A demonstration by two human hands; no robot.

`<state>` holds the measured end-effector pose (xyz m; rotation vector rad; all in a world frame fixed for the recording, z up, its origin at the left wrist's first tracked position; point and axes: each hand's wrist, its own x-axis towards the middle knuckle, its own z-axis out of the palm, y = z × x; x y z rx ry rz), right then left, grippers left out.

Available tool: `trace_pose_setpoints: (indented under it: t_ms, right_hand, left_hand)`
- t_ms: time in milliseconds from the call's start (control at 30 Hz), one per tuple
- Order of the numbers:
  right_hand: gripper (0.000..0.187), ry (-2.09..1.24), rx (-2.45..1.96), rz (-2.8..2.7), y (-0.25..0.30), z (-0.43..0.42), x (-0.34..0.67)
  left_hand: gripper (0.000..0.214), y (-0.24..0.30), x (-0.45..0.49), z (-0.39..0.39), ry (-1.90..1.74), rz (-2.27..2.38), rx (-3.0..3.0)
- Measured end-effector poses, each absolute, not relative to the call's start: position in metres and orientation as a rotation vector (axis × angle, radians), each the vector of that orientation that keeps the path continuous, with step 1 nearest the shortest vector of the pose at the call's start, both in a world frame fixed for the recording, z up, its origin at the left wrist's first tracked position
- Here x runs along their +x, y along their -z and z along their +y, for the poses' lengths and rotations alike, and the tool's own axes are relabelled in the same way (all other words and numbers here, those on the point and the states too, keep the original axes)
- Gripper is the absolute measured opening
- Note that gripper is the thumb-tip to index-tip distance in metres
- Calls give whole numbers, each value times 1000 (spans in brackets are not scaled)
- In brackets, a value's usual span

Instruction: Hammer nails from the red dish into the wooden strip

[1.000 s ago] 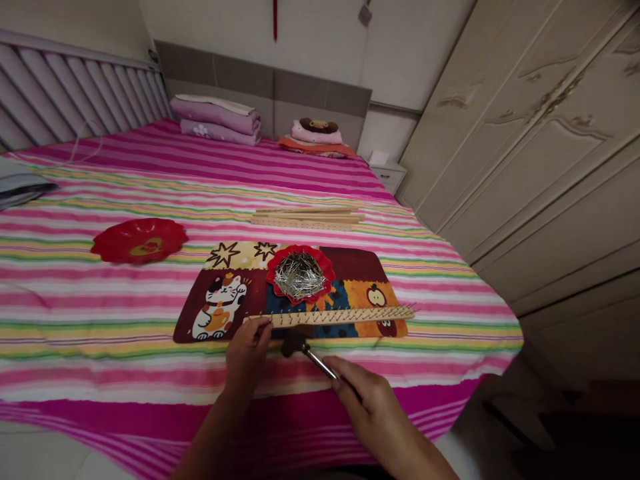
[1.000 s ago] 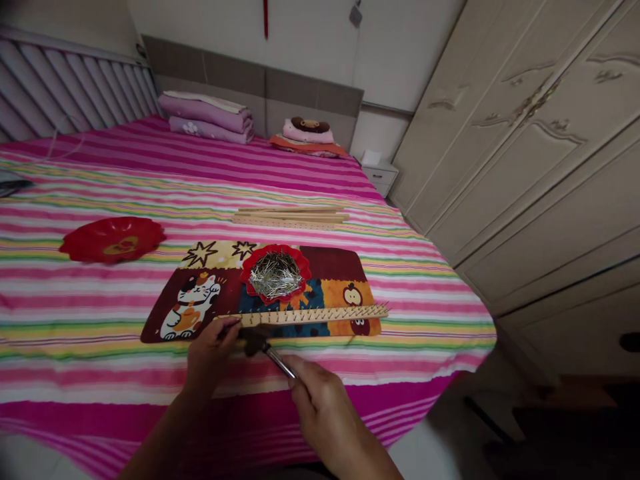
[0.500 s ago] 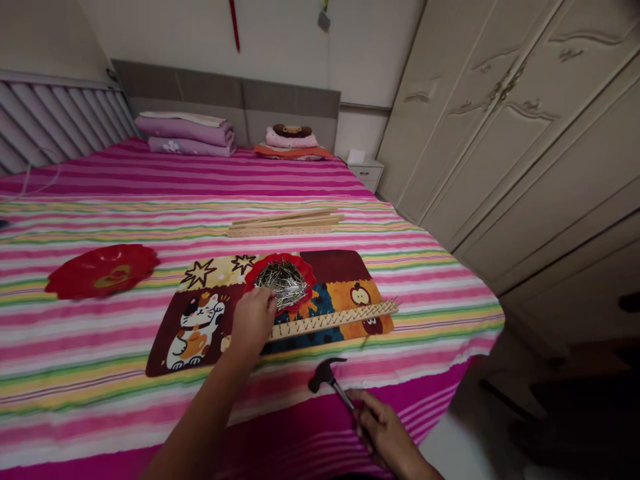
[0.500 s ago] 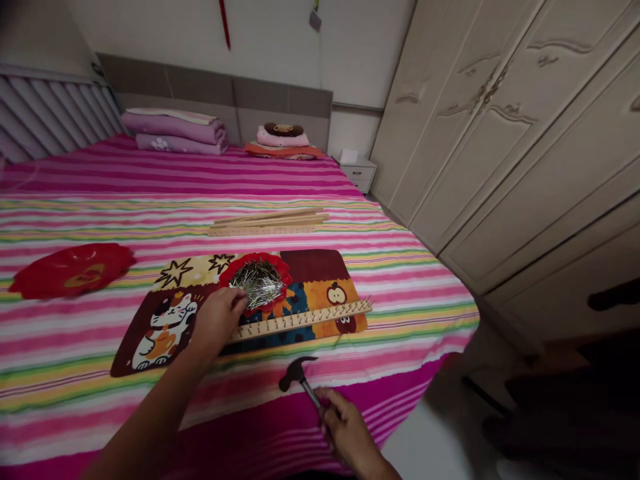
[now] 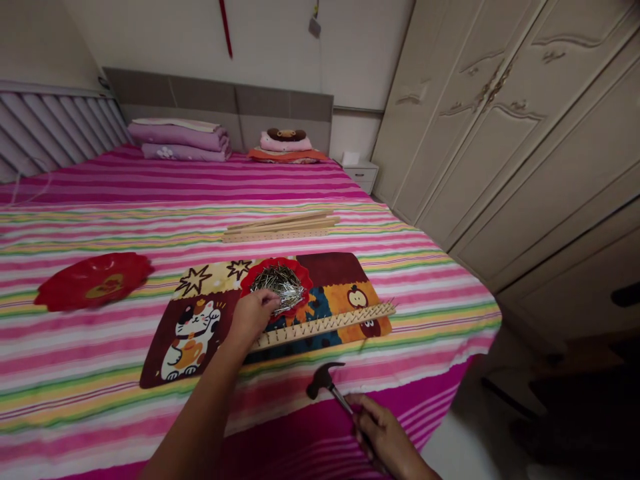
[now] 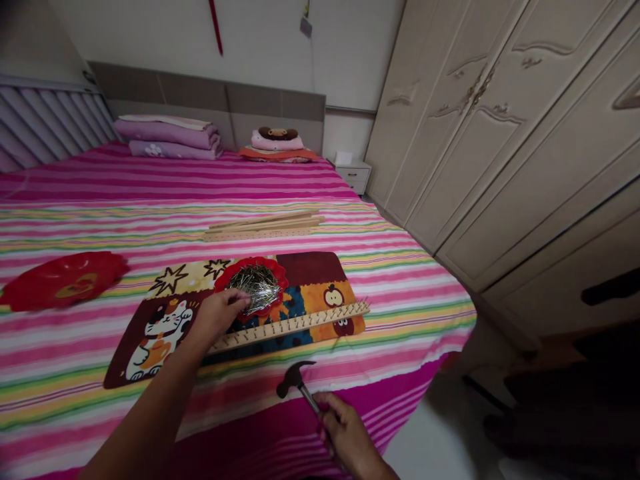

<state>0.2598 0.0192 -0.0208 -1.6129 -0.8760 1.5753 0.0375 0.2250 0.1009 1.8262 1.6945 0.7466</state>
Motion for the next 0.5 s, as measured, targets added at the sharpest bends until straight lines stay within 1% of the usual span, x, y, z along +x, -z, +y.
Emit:
trace_pose_setpoints:
  t_ms: [100, 200, 333, 500]
  right_hand:
    - [54, -1566, -1616, -885, 22, 19, 259]
    - [56, -1590, -1592, -899, 20, 18, 259]
    - [53, -1574, -1578, -912, 17, 16, 258]
    - [57, -1547, -1628, -887, 21, 15, 257]
  left_hand:
    - [19, -105, 30, 213, -940, 1504, 1536]
    - [29, -107, 25, 202, -1053, 1392, 1298]
    - [40, -111, 20, 190, -1083, 1295, 1015]
    - [41, -117, 11, 171, -1098, 1256, 895]
